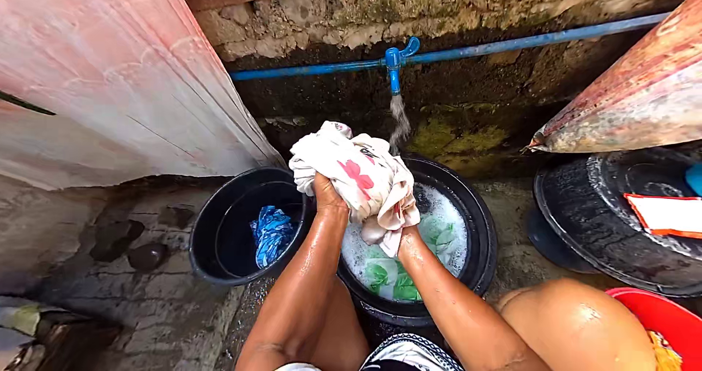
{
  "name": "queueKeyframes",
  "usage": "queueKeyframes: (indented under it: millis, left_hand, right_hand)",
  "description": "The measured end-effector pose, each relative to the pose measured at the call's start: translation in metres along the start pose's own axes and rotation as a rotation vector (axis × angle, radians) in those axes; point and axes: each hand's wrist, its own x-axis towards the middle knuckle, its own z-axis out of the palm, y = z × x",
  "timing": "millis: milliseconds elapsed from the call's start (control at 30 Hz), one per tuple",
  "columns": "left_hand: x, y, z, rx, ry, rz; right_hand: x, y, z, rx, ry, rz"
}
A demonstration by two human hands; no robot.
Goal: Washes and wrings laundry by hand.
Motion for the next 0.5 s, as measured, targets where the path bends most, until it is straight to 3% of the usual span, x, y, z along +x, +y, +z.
queueKeyframes:
  millis: [133, 233, 333, 433, 500]
  left_hand:
    - [-0.006, 0.008, 0.001, 0.143, -0.123, 0.024]
    - [-0.013, 0.020, -0.007, 0.291, -0.198, 0.060]
    - [-0.022, 0.029, -0.010, 0.386, -0.229, 0.080]
    - [-0.038, 0.030, -0.006, 0.342, -0.268, 0.058]
    - [-0.051, 0.029, 0.000, 0.295, -0.273, 0.041]
  right_hand:
    - [-0.030, -0.027, -0.017, -0.226, -0.021, 0.137]
    - [-0.041, -0.037, -0.045, -0.098, -0.145, 0.360]
    - [-0.053, -0.026, -0.061, 0.121, -0.204, 0.460]
    - [-0.063, -0.015, -0.035, 0.127, -0.048, 0.314]
    - [-0.058, -0.006, -0.024, -0.055, 0.036, 0.160]
